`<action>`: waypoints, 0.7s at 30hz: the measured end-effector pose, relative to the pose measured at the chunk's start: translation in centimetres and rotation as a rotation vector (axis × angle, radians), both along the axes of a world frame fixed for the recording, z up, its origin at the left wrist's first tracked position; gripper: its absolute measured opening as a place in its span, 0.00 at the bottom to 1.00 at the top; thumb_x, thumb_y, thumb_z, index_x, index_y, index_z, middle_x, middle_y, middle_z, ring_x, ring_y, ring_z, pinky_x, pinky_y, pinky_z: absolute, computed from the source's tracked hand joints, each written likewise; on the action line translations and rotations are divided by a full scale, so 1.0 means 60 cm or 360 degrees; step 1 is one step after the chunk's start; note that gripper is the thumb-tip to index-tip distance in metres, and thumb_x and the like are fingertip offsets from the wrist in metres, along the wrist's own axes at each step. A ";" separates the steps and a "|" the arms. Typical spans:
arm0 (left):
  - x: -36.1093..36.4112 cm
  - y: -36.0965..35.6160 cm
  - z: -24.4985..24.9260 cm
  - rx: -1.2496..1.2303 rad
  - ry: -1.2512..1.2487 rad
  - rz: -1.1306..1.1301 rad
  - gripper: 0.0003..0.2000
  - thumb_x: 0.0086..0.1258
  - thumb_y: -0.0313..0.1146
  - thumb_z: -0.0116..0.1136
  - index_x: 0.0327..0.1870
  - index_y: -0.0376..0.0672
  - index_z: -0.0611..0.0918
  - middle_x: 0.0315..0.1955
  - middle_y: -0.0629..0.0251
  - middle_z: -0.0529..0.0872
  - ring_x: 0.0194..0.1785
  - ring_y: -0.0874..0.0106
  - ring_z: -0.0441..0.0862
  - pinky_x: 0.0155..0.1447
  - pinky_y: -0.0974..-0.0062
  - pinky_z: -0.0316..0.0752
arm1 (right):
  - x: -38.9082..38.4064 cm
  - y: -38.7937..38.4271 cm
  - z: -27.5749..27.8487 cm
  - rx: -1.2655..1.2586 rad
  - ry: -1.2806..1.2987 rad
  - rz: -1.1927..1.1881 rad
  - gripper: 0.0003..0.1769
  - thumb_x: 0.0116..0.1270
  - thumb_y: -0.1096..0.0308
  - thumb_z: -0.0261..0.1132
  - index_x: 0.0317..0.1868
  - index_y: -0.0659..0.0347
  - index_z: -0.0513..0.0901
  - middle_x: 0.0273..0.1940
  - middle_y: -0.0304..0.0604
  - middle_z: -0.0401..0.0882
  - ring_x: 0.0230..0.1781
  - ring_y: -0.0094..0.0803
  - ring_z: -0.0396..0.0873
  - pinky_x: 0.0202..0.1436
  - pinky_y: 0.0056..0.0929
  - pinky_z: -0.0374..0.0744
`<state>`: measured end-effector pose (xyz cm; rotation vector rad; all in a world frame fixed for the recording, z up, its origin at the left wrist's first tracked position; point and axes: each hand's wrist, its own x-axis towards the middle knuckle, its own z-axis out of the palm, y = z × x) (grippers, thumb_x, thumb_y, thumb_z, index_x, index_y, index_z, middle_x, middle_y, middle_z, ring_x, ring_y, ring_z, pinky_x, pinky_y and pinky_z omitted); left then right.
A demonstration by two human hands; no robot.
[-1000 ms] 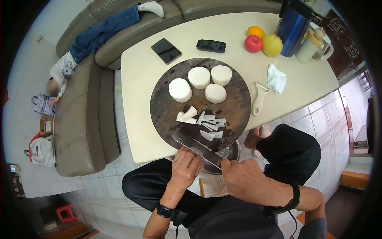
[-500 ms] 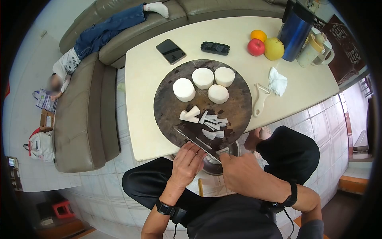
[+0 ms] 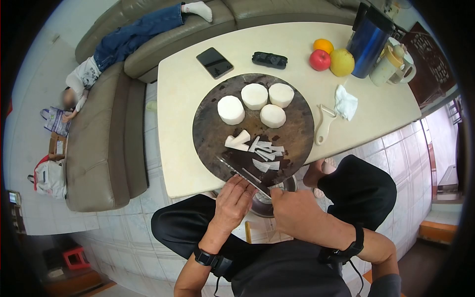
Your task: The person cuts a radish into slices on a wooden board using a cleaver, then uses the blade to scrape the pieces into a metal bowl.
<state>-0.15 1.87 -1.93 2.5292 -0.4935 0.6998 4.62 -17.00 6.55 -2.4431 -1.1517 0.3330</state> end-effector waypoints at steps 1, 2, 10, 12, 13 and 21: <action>0.002 -0.002 0.002 -0.0022 -0.0017 0.0003 0.14 0.49 0.21 0.70 0.39 0.33 0.84 0.41 0.56 0.83 0.50 0.55 0.82 0.57 0.58 0.80 | 0.001 -0.002 0.000 0.0016 0.0075 -0.0043 0.09 0.51 0.75 0.65 0.31 0.69 0.74 0.20 0.53 0.80 0.19 0.48 0.82 0.23 0.39 0.79; 0.004 -0.004 0.003 -0.0044 -0.0032 0.0002 0.14 0.50 0.22 0.71 0.39 0.33 0.84 0.41 0.56 0.83 0.50 0.56 0.82 0.58 0.58 0.80 | 0.001 -0.004 0.001 0.0017 0.0072 -0.0041 0.09 0.51 0.75 0.65 0.31 0.69 0.74 0.20 0.53 0.80 0.19 0.48 0.82 0.23 0.39 0.79; 0.001 -0.002 0.003 -0.0025 -0.0015 0.0013 0.13 0.51 0.22 0.71 0.39 0.32 0.84 0.41 0.56 0.83 0.50 0.55 0.82 0.58 0.58 0.80 | -0.010 -0.021 0.027 -0.0104 0.0132 -0.0005 0.11 0.51 0.75 0.65 0.33 0.69 0.74 0.21 0.54 0.80 0.21 0.48 0.83 0.24 0.41 0.79; 0.000 -0.001 0.002 -0.0025 -0.0011 0.0019 0.13 0.51 0.21 0.70 0.39 0.32 0.84 0.41 0.56 0.83 0.49 0.55 0.82 0.57 0.58 0.80 | -0.013 -0.022 0.025 -0.0110 0.0117 0.0004 0.10 0.51 0.75 0.65 0.33 0.69 0.74 0.21 0.54 0.80 0.21 0.48 0.83 0.23 0.41 0.79; 0.000 -0.001 0.003 -0.0029 -0.0009 0.0016 0.13 0.50 0.21 0.70 0.38 0.32 0.84 0.40 0.55 0.83 0.49 0.55 0.82 0.57 0.58 0.80 | -0.014 -0.022 0.025 -0.0111 0.0098 0.0011 0.10 0.51 0.76 0.64 0.32 0.69 0.74 0.21 0.54 0.80 0.21 0.47 0.84 0.23 0.40 0.79; -0.003 -0.001 0.003 -0.0003 0.0028 0.0035 0.12 0.51 0.22 0.70 0.37 0.32 0.84 0.38 0.56 0.83 0.49 0.55 0.82 0.57 0.58 0.80 | -0.007 0.005 0.005 -0.0070 0.0037 -0.0011 0.10 0.50 0.74 0.65 0.32 0.68 0.74 0.20 0.53 0.80 0.22 0.47 0.84 0.23 0.38 0.80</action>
